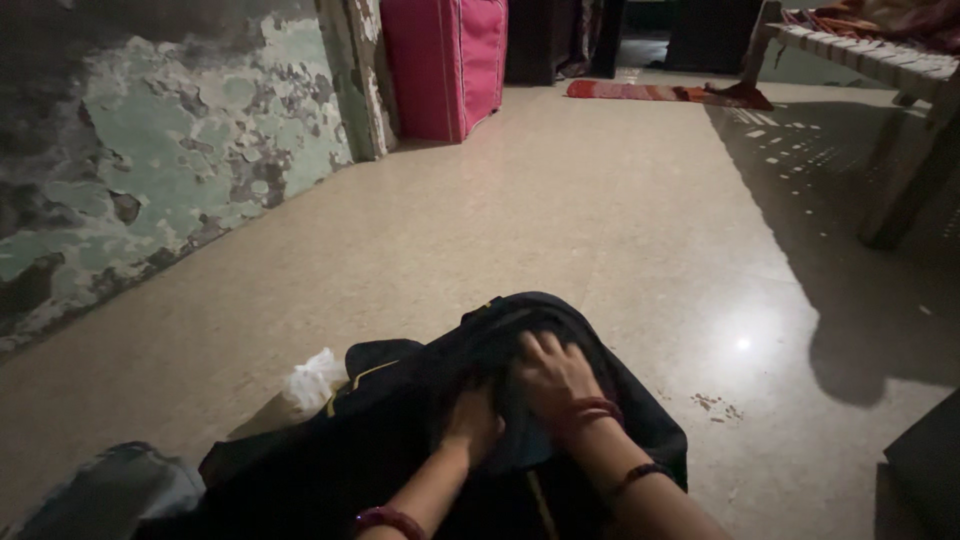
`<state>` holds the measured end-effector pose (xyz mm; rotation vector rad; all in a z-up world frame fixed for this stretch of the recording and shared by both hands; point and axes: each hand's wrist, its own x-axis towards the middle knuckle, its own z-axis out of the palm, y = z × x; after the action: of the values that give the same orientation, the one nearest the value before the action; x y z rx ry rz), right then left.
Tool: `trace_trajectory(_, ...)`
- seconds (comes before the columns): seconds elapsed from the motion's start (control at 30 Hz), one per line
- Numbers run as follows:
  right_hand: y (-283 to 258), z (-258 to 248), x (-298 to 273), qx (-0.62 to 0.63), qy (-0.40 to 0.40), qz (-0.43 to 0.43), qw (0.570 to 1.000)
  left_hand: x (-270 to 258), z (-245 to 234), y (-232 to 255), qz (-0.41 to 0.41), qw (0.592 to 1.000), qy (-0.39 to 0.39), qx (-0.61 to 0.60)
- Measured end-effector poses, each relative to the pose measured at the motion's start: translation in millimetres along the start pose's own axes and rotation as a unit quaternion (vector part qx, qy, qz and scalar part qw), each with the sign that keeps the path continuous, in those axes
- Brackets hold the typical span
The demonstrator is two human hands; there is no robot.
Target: The person packs various folded clothes into a black backpack by transferring them from a metal trunk and a yellow rug.
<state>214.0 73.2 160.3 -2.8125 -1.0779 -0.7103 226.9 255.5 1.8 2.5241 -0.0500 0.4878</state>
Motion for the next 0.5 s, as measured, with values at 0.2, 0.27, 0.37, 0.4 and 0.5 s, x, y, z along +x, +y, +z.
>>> trace_trajectory(0.2, 28, 38, 9, 0.150, -0.381, 0.207, 0.889, 8, -40, 16, -0.092, 0.978, -0.184, -0.033)
trace_trajectory(0.27, 35, 64, 8, 0.150, -0.408, 0.202, 0.878, 11, -37, 12, -0.072, 0.978, -0.192, -0.031)
trace_trajectory(0.37, 43, 89, 14, 0.150, -0.418, 0.207, 0.872, 23, -10, -2, -0.124, 0.968, -0.214, -0.036)
trace_trajectory(0.4, 46, 93, 15, 0.150, -0.420, 0.212, 0.870, 29, -2, -7, -0.141, 0.964, -0.220, -0.036)
trace_trajectory(0.5, 63, 98, 16, 0.140, -0.432, 0.235, 0.859, 39, 4, -15, -0.180, 0.954, -0.241, -0.015)
